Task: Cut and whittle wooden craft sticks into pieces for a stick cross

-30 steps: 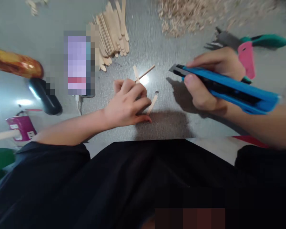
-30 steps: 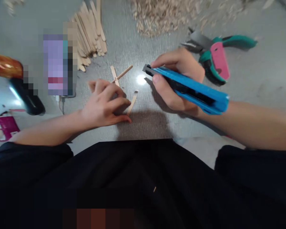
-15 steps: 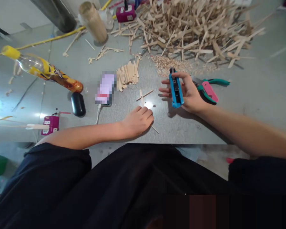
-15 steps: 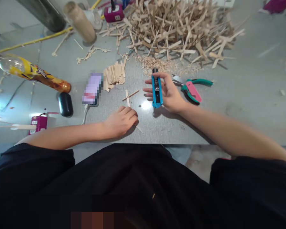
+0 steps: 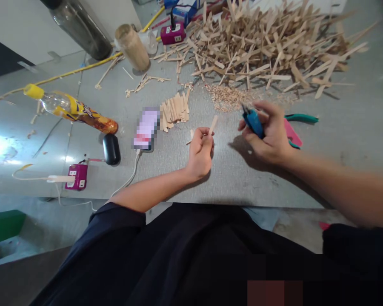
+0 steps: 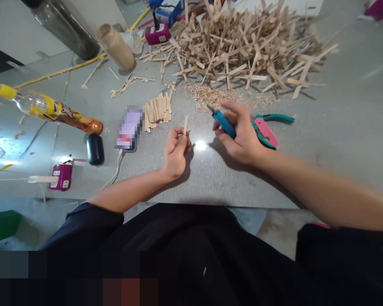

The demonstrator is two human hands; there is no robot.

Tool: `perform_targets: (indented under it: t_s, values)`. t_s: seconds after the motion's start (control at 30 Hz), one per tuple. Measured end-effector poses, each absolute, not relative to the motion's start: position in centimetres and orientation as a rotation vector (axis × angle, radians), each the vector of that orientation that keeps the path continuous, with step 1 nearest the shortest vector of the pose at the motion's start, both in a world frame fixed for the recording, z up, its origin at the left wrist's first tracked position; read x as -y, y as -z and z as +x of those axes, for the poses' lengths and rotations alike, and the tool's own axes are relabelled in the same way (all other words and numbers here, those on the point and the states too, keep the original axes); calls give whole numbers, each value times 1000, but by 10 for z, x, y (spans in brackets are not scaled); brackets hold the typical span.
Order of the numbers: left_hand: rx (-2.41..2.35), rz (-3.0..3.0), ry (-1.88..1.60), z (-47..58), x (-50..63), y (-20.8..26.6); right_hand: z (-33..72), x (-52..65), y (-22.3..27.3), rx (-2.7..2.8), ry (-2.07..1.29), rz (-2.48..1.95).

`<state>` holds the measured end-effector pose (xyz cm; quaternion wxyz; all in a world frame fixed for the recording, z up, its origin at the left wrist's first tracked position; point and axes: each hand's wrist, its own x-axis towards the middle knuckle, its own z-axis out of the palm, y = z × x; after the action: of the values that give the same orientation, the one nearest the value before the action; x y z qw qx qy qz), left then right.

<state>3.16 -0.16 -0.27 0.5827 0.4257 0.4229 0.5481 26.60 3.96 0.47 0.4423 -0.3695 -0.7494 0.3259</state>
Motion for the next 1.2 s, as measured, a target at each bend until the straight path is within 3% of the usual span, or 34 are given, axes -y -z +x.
perform_targets:
  t_s: [0.27,0.97,1.2]
  values:
    - [-846,948,-1248,18,7,5,267,-26,0,2305,-425,-857]
    - [-759,1168,-1283,12,17,0,270,-23,-12,2393,-136,-816]
    - [-699,1176,-1273,11,17,4,269,-21,-13,2358,-193,-844]
